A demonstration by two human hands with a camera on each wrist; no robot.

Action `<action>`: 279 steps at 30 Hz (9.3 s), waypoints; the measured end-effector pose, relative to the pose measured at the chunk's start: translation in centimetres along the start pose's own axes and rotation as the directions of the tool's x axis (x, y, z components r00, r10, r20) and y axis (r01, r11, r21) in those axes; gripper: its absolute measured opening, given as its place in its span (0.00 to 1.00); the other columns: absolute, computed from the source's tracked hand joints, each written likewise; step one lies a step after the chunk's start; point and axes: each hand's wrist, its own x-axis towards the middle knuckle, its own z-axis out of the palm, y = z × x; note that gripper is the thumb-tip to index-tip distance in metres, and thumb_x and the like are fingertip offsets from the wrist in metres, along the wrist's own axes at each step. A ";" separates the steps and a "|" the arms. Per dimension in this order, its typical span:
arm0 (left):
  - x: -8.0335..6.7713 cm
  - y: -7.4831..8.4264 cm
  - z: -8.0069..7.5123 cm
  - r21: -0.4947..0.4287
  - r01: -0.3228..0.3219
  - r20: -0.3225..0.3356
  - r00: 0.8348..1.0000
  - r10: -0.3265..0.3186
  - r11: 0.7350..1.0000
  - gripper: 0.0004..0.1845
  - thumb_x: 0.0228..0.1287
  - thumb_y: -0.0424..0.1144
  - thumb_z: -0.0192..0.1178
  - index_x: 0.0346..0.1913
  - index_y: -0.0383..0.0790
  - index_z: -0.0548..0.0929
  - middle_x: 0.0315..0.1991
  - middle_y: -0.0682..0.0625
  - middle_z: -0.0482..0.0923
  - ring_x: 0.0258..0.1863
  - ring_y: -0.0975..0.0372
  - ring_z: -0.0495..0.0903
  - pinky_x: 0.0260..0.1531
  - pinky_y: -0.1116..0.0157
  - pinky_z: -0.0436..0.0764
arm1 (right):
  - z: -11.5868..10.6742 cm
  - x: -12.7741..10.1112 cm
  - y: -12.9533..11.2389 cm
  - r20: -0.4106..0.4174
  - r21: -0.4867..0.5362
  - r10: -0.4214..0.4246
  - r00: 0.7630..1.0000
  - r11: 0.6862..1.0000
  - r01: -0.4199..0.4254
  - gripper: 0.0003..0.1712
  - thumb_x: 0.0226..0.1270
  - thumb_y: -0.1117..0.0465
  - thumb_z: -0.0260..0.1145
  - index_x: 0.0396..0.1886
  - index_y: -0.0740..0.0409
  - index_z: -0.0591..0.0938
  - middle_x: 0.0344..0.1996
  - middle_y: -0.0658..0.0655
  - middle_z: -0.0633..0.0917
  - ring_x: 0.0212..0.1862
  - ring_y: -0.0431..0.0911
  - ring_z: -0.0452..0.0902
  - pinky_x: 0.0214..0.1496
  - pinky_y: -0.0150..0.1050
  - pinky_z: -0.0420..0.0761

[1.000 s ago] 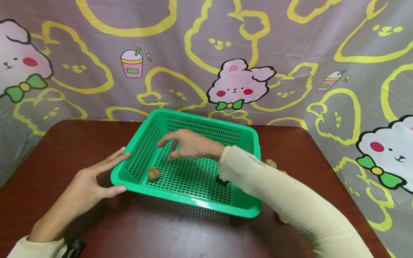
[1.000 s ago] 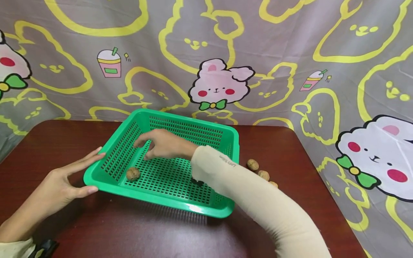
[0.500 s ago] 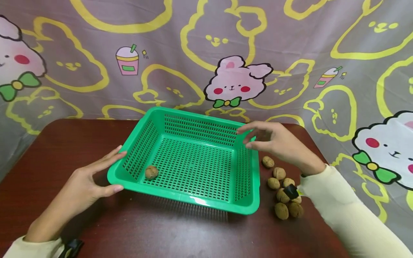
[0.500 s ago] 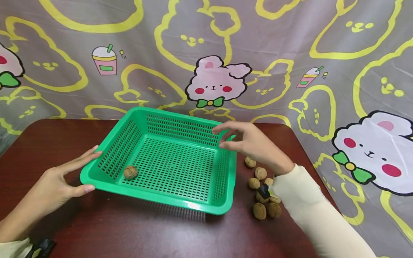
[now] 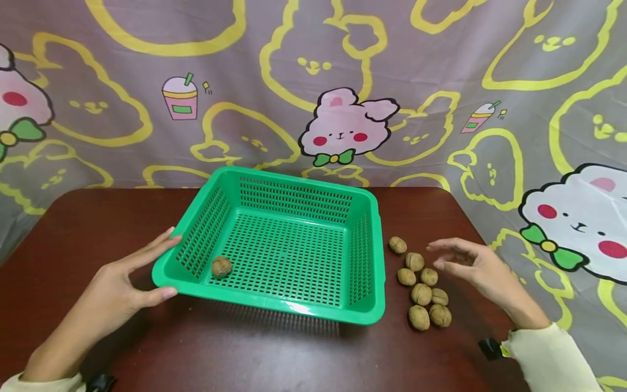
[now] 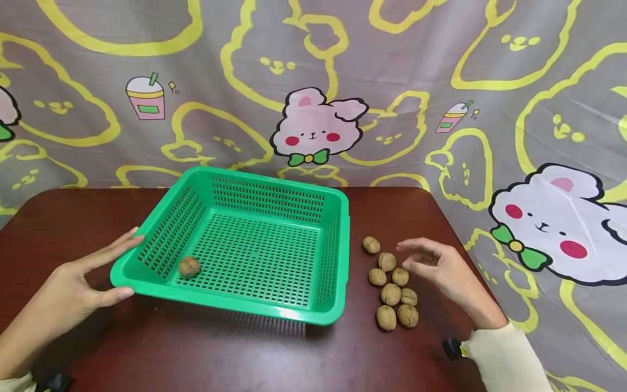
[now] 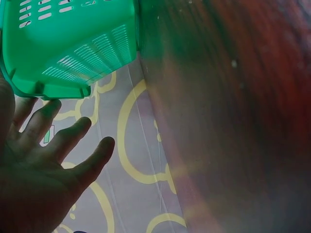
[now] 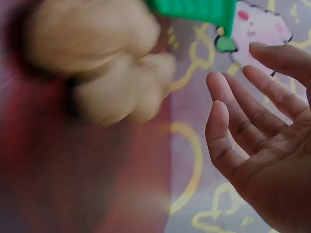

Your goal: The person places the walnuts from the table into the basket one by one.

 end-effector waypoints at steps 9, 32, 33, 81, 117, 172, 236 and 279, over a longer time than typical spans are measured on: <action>0.2 0.3 0.1 -0.018 -0.014 -0.007 1.000 0.014 1.000 0.48 0.50 0.38 0.83 0.76 0.59 0.74 0.79 0.68 0.63 0.68 0.93 0.58 0.54 0.91 0.56 | 0.2 -0.9 3.4 0.051 0.056 0.120 0.991 0.991 -0.123 0.20 0.75 0.64 0.68 0.63 0.66 0.81 0.37 0.50 0.93 0.40 0.40 0.88 0.40 0.35 0.83; -0.2 0.4 0.2 -0.019 -0.012 -0.013 1.000 0.011 1.000 0.48 0.49 0.38 0.83 0.76 0.58 0.74 0.79 0.67 0.64 0.68 0.92 0.59 0.55 0.91 0.58 | 1.5 -0.3 5.1 0.157 0.058 0.063 0.986 0.996 -0.073 0.19 0.73 0.68 0.67 0.61 0.64 0.82 0.37 0.50 0.86 0.34 0.41 0.81 0.32 0.37 0.79; -0.2 0.4 0.2 -0.015 -0.013 -0.014 1.000 0.013 1.000 0.48 0.49 0.39 0.83 0.76 0.58 0.74 0.79 0.66 0.65 0.67 0.92 0.59 0.55 0.91 0.58 | 1.5 -0.3 5.1 0.152 0.049 0.061 0.986 0.996 -0.069 0.18 0.73 0.68 0.67 0.61 0.64 0.83 0.37 0.50 0.86 0.34 0.41 0.82 0.33 0.37 0.79; 0.0 0.6 0.2 -0.029 -0.022 -0.018 1.000 0.022 0.999 0.47 0.49 0.39 0.83 0.75 0.58 0.75 0.80 0.64 0.65 0.69 0.91 0.59 0.56 0.90 0.58 | 9.3 14.1 -17.0 0.344 0.496 -0.225 0.912 0.868 0.028 0.18 0.72 0.66 0.69 0.60 0.59 0.84 0.55 0.59 0.89 0.50 0.56 0.89 0.56 0.47 0.86; 0.1 0.9 0.0 -0.031 -0.007 -0.015 1.000 0.007 0.999 0.47 0.49 0.40 0.83 0.75 0.59 0.76 0.80 0.60 0.66 0.69 0.90 0.59 0.57 0.89 0.57 | 24.4 21.0 -18.6 0.562 0.353 -0.165 0.811 0.934 -0.055 0.19 0.73 0.68 0.66 0.62 0.64 0.83 0.52 0.59 0.90 0.49 0.58 0.89 0.51 0.50 0.84; 0.3 0.1 0.1 -0.061 -0.025 -0.038 0.999 0.023 0.998 0.48 0.44 0.35 0.85 0.73 0.54 0.78 0.77 0.69 0.66 0.70 0.90 0.60 0.59 0.90 0.58 | 6.4 11.3 -18.1 0.268 0.093 -0.142 0.953 0.988 0.121 0.17 0.73 0.60 0.71 0.58 0.44 0.86 0.57 0.47 0.87 0.49 0.47 0.89 0.56 0.47 0.85; 0.4 0.2 0.2 -0.040 -0.038 -0.040 0.999 0.036 0.998 0.48 0.44 0.37 0.85 0.73 0.55 0.78 0.78 0.69 0.65 0.70 0.90 0.60 0.59 0.89 0.57 | 1.2 -4.5 6.7 0.218 0.155 0.067 0.974 0.983 -0.102 0.20 0.74 0.69 0.65 0.64 0.63 0.81 0.39 0.46 0.88 0.35 0.44 0.83 0.32 0.40 0.76; 0.4 0.2 0.3 -0.039 -0.049 -0.042 0.998 0.048 0.998 0.48 0.44 0.36 0.85 0.74 0.55 0.78 0.77 0.70 0.65 0.70 0.90 0.61 0.58 0.90 0.58 | 3.7 11.3 -13.0 0.177 0.385 -0.096 0.979 0.923 0.021 0.19 0.74 0.63 0.69 0.62 0.55 0.84 0.49 0.50 0.89 0.44 0.49 0.87 0.47 0.39 0.84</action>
